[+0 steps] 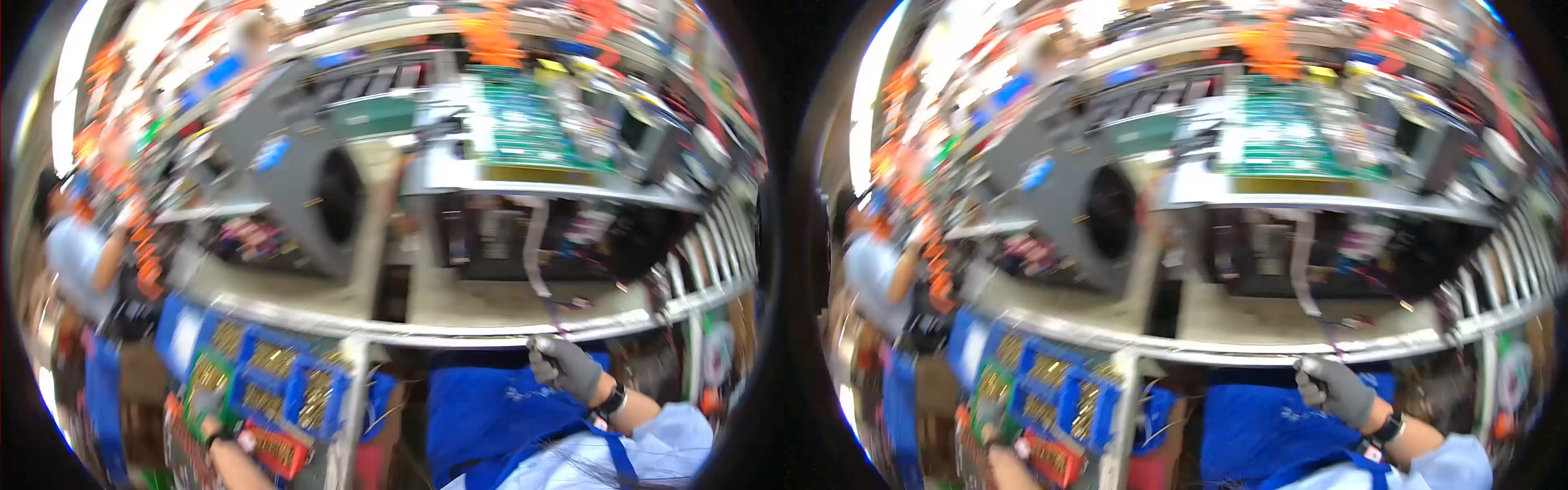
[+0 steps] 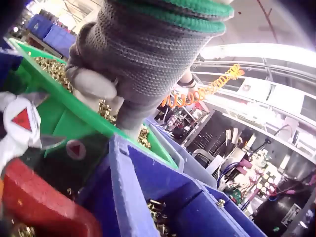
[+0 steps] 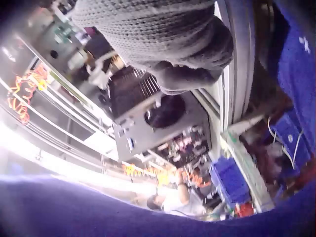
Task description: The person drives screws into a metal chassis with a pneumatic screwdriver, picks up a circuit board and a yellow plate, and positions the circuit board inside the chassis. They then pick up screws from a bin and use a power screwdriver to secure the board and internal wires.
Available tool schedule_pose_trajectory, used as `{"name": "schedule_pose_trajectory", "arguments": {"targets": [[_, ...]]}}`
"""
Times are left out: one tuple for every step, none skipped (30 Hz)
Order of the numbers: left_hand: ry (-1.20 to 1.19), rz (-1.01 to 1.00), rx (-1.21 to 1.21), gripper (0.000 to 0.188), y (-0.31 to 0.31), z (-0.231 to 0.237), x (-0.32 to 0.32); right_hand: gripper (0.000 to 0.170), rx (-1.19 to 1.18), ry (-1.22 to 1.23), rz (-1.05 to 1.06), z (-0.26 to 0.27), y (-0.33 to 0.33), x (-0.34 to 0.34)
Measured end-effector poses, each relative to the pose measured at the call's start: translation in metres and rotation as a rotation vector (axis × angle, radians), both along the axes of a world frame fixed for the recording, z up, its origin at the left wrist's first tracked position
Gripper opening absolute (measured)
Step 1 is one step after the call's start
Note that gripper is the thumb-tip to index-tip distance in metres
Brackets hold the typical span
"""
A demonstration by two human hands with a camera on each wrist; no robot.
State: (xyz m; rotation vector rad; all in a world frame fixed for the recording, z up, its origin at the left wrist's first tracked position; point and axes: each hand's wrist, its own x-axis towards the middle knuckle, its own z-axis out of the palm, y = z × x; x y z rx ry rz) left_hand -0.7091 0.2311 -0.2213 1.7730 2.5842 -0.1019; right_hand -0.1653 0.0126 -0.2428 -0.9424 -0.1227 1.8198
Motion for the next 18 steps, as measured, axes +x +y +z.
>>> {"name": "schedule_pose_trajectory", "arguments": {"targets": [[-0.043, -0.131, -0.023, 0.048, 0.020, -0.014, 0.028, 0.016, 0.016, -0.003, -0.084, -0.004, -0.014, 0.017], [-0.081, -0.241, -0.041, 0.047, 0.035, -0.026, 0.052, 0.016, 0.010, -0.072, -0.140, -0.016, -0.027, 0.038], [-0.109, -0.325, -0.048, 0.046, 0.043, -0.034, 0.065, 0.017, 0.012, -0.132, -0.167, -0.027, -0.038, 0.054], [-0.132, -0.386, -0.054, 0.045, 0.046, -0.038, 0.071, 0.018, -0.028, -0.276, -0.289, -0.021, -0.045, 0.062], [-0.151, -0.426, -0.051, 0.045, 0.045, -0.038, 0.070, 0.019, -0.063, -0.416, -0.388, -0.017, -0.046, 0.068], [-0.168, -0.451, -0.043, 0.044, 0.043, -0.037, 0.064, 0.022, -0.094, -0.539, -0.431, -0.016, -0.049, 0.078], [-0.181, -0.469, -0.032, 0.043, 0.039, -0.034, 0.056, 0.023, -0.104, -0.564, -0.498, -0.026, -0.050, 0.089], [-0.193, -0.484, -0.020, 0.042, 0.034, -0.029, 0.046, 0.024, -0.139, -0.630, -0.454, -0.025, -0.050, 0.097], [-0.202, -0.498, -0.010, 0.041, 0.029, -0.024, 0.036, 0.024, -0.175, -0.693, -0.409, -0.023, -0.049, 0.106], [-0.210, -0.515, -0.001, 0.041, 0.025, -0.018, 0.026, 0.025, -0.162, -0.892, -0.370, -0.029, -0.048, 0.116], [-0.215, -0.534, 0.009, 0.040, 0.022, -0.011, 0.017, 0.027, -0.149, -1.088, -0.330, -0.037, -0.045, 0.125], [-0.222, -0.554, 0.020, 0.039, 0.019, -0.004, 0.009, 0.031, -0.211, -1.156, -0.305, -0.039, -0.040, 0.131], [-0.230, -0.572, 0.033, 0.038, 0.017, 0.003, 0.001, 0.031, -0.214, -1.146, -0.321, -0.049, -0.037, 0.139], [-0.239, -0.587, 0.046, 0.038, 0.015, 0.009, -0.006, 0.034, -0.133, -1.355, -0.281, -0.061, -0.031, 0.147], [-0.246, -0.599, 0.059, 0.037, 0.013, 0.015, -0.014, 0.037, -0.048, -1.561, -0.237, -0.065, -0.027, 0.152], [-0.251, -0.612, 0.072, 0.036, 0.011, 0.022, -0.022, 0.037, -0.048, -1.549, -0.249, -0.063, -0.024, 0.154], [-0.256, -0.627, 0.087, 0.036, 0.011, 0.030, -0.031, 0.039, -0.064, -1.647, -0.131, -0.057, -0.019, 0.152], [-0.261, -0.643, 0.101, 0.035, 0.012, 0.038, -0.037, 0.040, -0.079, -1.740, -0.010, -0.050, -0.016, 0.151]]}}
